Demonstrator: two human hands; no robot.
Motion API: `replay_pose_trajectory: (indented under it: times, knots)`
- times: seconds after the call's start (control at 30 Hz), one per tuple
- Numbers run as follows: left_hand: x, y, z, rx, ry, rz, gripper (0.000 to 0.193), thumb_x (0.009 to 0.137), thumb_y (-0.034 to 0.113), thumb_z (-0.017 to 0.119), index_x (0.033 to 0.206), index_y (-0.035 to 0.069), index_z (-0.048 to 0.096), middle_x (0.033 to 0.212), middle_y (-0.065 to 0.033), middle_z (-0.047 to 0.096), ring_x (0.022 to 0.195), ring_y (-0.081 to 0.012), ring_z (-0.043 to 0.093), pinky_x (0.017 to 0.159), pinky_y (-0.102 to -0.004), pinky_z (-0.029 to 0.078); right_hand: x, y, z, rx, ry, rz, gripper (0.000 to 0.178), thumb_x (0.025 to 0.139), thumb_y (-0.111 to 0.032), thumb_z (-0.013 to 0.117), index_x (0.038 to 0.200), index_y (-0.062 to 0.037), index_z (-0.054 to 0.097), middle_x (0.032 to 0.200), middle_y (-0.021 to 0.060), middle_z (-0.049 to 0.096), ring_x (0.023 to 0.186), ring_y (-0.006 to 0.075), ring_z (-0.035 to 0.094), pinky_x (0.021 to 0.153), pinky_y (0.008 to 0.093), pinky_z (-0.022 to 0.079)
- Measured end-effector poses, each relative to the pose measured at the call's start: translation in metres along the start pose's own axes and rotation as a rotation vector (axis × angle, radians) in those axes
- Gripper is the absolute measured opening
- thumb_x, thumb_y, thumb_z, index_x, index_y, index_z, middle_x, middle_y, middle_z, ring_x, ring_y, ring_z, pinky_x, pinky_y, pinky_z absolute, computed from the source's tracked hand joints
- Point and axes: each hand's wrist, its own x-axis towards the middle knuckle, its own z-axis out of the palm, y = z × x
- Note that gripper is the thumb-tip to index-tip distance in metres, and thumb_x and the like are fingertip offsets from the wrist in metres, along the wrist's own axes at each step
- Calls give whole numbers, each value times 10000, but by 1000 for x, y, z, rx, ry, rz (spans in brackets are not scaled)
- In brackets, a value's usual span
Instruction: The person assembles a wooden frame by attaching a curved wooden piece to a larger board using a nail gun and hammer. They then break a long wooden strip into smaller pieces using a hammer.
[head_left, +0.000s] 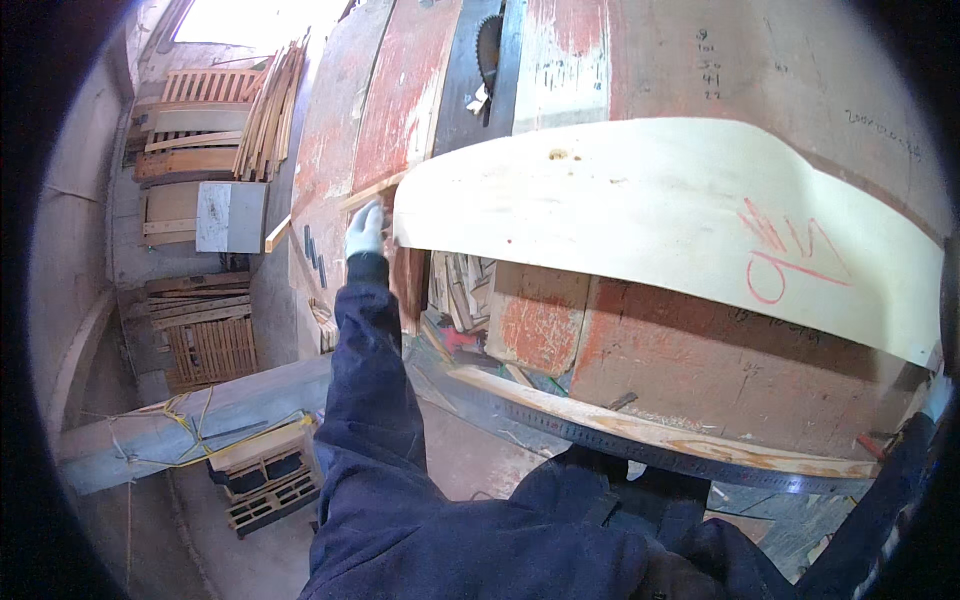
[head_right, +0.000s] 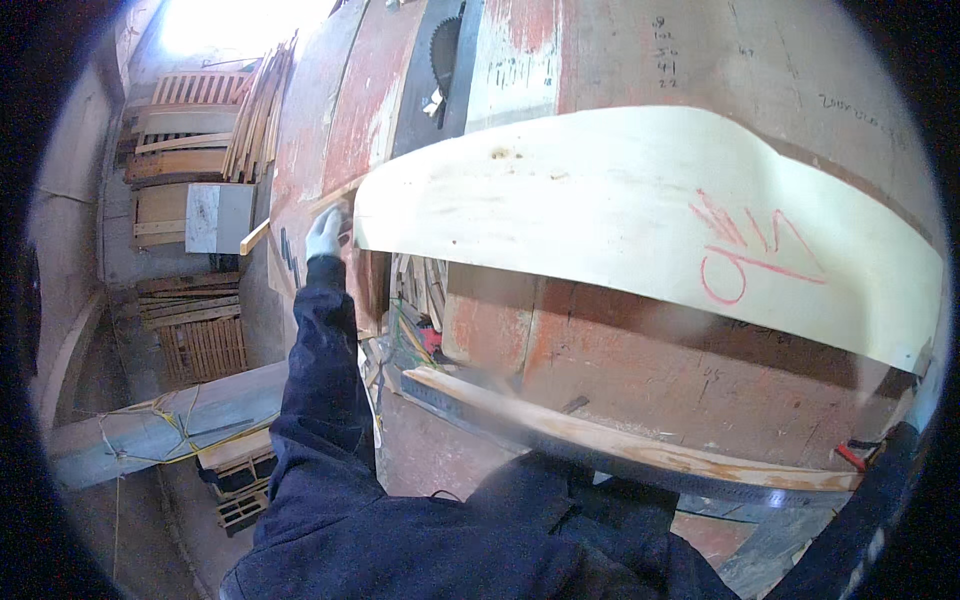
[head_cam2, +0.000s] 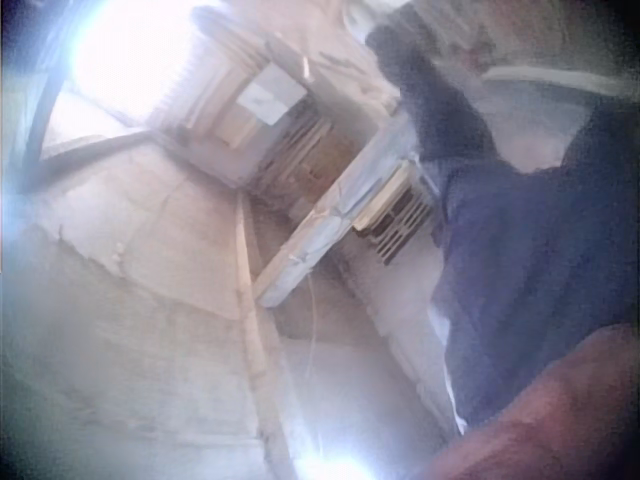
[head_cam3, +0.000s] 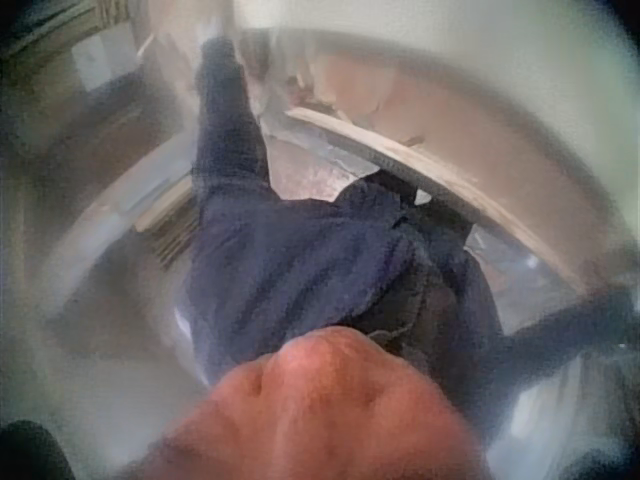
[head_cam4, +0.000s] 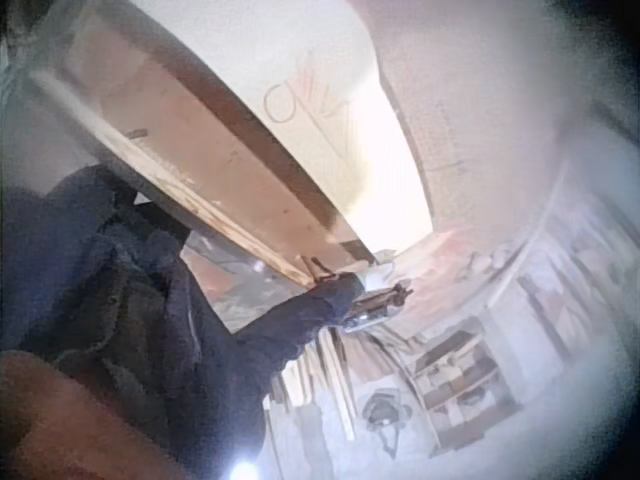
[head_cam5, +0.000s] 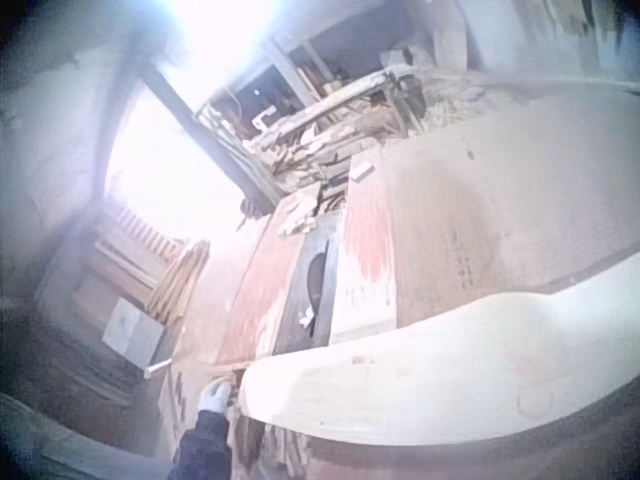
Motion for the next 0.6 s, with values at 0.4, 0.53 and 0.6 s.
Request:
replay_pose_trajectory:
  times: [0.4,0.53,0.6]
  knots:
    - [30,-12,49,85,84,152,271,921,150,638,1122,-30,670,1059,-120,700,992,-208,639,920,-330,491,1,-15,15,23,44,69,579,1024,-468,454,1325,17,549,1287,209,602,1163,305,573,1010,383,431]
    - [46,-40,42,34,81,134,295,953,203,607,1134,-23,668,1098,-119,691,1013,-205,628,928,-331,490,3,-22,25,39,85,58,503,1014,-410,453,1274,7,562,1243,200,606,1130,307,580,986,393,439]
    - [63,-64,37,199,207,167,297,958,221,606,1126,-15,670,1103,-124,693,1015,-225,633,920,-341,494,4,-27,25,-21,58,28,433,1001,-359,459,1234,-11,570,1202,185,609,1100,302,586,960,401,452]
